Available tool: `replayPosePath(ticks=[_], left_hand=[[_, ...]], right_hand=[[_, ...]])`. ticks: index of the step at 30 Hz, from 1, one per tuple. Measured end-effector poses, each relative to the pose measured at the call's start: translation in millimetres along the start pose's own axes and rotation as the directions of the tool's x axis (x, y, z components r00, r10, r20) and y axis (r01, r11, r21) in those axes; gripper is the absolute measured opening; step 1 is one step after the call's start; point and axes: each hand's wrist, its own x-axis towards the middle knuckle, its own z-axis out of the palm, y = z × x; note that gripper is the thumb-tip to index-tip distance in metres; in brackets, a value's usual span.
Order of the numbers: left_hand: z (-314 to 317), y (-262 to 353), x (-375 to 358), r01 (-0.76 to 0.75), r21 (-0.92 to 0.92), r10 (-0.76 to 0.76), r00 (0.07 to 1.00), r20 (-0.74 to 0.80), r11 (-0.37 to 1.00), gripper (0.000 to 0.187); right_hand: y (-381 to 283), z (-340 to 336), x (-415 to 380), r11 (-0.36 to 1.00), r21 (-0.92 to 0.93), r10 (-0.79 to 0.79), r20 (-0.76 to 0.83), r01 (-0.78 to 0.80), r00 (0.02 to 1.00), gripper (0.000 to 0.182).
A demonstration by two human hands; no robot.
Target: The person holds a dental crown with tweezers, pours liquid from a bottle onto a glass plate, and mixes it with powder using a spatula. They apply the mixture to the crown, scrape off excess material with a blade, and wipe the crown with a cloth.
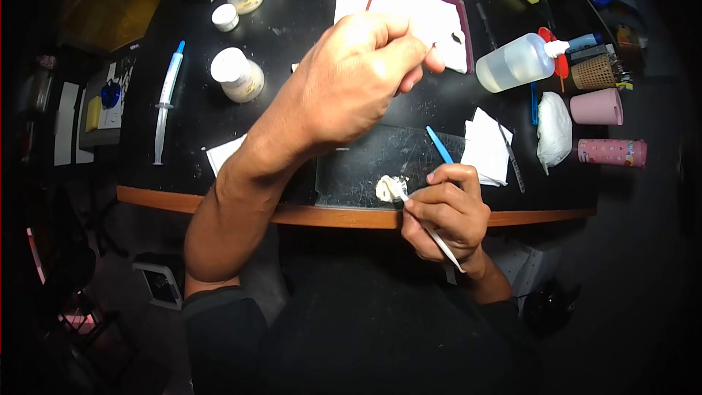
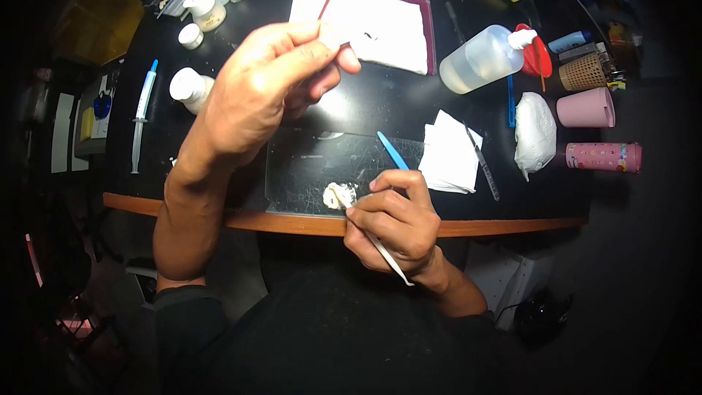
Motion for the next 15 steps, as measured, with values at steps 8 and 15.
replayPosePath(ticks=[8, 15], left_hand=[[3.0, 14.0, 0.0, 0.088, -0.126, -0.073, 0.99, 0.119, 0.988, 0.044], [7.1, 17.5, -0.4, 0.124, -0.178, -0.09, 0.978, 0.189, 0.976, 0.042]], right_hand=[[12.0, -48.0, 56.5, 0.971, 0.09, -0.194, -0.248, 0.222, 0.949, 0.02], [24.7, -45.7, 89.4, 0.92, 0.307, -0.144, -0.314, 0.243, 0.939, 0.018]])
